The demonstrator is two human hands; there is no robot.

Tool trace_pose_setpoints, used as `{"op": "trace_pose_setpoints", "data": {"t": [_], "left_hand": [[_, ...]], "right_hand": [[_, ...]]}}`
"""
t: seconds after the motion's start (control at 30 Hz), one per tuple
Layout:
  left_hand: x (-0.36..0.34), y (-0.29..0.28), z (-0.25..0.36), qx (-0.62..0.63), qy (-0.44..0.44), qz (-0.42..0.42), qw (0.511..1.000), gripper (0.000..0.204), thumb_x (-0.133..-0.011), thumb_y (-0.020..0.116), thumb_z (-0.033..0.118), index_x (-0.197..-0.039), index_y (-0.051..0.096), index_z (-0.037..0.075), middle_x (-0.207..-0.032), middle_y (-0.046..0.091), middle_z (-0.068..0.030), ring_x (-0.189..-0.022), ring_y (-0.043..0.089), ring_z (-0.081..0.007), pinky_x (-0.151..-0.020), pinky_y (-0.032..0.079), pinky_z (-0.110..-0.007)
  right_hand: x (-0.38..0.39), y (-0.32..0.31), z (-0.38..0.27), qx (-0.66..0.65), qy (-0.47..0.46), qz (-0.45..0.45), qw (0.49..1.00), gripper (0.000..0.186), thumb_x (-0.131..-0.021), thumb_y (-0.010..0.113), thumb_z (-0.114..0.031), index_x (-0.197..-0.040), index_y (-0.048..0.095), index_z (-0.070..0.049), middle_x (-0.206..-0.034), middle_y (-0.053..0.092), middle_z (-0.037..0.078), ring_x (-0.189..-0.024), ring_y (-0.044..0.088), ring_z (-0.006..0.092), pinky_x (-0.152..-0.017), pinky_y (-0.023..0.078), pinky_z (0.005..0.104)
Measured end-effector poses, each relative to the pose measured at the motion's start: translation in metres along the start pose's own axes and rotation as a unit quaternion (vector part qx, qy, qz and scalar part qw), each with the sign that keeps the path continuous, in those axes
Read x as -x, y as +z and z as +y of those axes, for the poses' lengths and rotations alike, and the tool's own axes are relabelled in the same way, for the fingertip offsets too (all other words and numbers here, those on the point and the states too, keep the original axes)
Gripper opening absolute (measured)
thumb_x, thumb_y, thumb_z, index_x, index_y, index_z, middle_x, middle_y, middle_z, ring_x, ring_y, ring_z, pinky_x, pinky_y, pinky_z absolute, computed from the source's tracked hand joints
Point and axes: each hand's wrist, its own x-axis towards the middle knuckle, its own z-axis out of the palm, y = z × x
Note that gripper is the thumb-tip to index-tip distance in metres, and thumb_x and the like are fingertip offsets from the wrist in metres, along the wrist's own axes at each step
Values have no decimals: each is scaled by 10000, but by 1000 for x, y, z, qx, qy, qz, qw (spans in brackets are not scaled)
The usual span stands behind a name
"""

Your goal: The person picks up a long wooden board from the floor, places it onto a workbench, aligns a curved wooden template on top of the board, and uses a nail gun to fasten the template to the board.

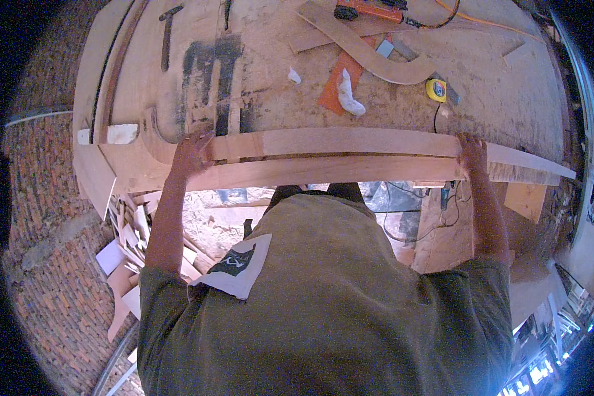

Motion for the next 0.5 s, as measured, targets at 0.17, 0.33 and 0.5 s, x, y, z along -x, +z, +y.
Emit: {"op": "trace_pose_setpoints", "data": {"t": [0.17, 0.33, 0.5], "left_hand": [[0, 3, -1, 1, 7, 20, 1000, 838, -656, 882, 267, -1414, 545, 154, -1279, 591, -119, -1237, 551, -333, -1109, 396, -488], [3, 6, 0, -5, -22, -4, 1000, 899, -662, 873, 286, -1466, 490, 161, -1373, 541, -123, -1301, 513, -324, -1137, 364, -525], [14, -5, 9, 25, -21, 54, 998, 981, -659, 867, 308, -1516, 418, 149, -1456, 479, -116, -1370, 461, -310, -1160, 327, -566]], "right_hand": [[-1, -3, 1, 12, -1, -1, 1000, 847, -719, 844, -183, -1469, 454, -220, -1486, 485, 71, -1395, 440, 320, -1170, 321, 529], [7, -10, -3, 37, 4, -2, 999, 860, -731, 840, -219, -1490, 435, -225, -1494, 476, 74, -1397, 437, 316, -1177, 312, 533], [45, -15, -5, -17, 90, 21, 996, 845, -763, 791, -212, -1519, 413, -223, -1518, 465, 124, -1420, 415, 356, -1171, 314, 556]]}}
